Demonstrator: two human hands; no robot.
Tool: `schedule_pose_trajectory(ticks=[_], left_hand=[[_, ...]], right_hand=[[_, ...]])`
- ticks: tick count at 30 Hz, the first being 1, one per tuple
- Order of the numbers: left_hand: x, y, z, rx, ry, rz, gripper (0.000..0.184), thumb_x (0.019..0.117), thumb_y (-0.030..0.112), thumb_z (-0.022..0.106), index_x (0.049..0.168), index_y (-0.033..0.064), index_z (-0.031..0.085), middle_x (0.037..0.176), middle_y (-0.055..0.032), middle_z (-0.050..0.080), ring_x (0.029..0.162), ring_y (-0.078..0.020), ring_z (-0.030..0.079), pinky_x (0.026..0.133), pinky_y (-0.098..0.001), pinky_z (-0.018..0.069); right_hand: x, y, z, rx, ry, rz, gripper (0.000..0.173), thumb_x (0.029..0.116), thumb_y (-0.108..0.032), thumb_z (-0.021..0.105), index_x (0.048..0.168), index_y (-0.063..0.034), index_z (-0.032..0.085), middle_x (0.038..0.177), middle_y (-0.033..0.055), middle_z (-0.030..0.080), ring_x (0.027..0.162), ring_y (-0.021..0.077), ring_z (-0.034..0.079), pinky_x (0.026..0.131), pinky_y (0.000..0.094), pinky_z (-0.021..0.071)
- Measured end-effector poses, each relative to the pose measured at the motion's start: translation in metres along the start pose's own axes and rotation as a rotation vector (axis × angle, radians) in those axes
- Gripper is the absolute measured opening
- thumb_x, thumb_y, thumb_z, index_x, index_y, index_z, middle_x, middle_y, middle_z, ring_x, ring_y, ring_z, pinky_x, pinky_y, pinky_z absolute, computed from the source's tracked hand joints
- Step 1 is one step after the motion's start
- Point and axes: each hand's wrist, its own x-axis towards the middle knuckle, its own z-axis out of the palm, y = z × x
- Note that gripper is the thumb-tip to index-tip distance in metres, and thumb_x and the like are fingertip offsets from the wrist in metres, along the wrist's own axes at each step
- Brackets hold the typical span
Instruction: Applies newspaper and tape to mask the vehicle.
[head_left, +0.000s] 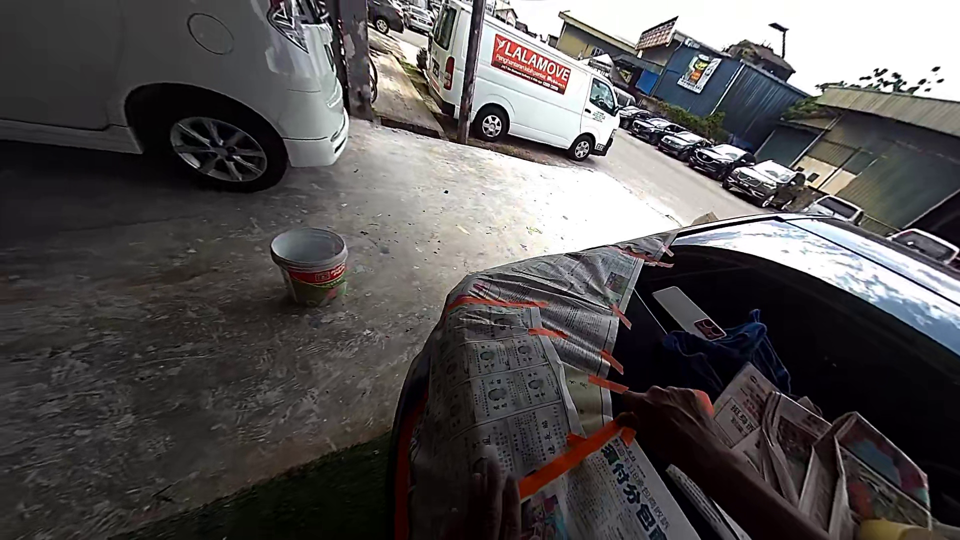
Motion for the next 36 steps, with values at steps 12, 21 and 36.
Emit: schedule_pose_trajectory(ticks=[12, 21, 36], left_hand=[[0.076, 0.078, 0.059, 0.187, -0.301, 0.199, 0.069, 0.1071, 0.046, 0.033, 0.153, -0.005, 0.041, 0.166, -0.0178, 0.03, 0.154, -0.0331, 0.029, 0.125, -0.0509, 0.0207], [0.095, 0.097, 0.088, 0.166, -0.252, 0.211, 0.07, 0.1037, 0.046, 0.04, 0.154, -0.0016, 0.041, 0.166, -0.0138, 0.031, 0.154, -0.0279, 0.029, 0.126, -0.045, 0.0204], [0.097, 0.105, 0.087, 0.176, -0.324, 0.142, 0.068, 0.1025, 0.043, 0.038, 0.157, 0.0026, 0.037, 0.168, -0.0107, 0.027, 0.156, -0.0268, 0.024, 0.126, -0.0501, 0.0148]], right_hand=[[0.001, 0.0, -0.001, 0.087, -0.02, 0.011, 0.035, 0.1052, -0.034, 0.044, 0.116, -0.0083, 0.067, 0.108, 0.0192, 0.07, 0.105, 0.0393, 0.067, 0.084, 0.0592, 0.0497], [-0.001, -0.006, 0.048, 0.164, 0.466, 0.239, 0.044, 0.1075, -0.04, 0.04, 0.104, -0.0095, 0.07, 0.086, 0.0126, 0.074, 0.087, 0.0301, 0.074, 0.079, 0.0481, 0.0541], [0.002, -0.004, 0.075, -0.013, 0.675, 0.174, 0.039, 0.1044, -0.038, 0.047, 0.093, -0.0115, 0.074, 0.077, 0.0111, 0.072, 0.073, 0.0287, 0.073, 0.065, 0.0466, 0.0558]])
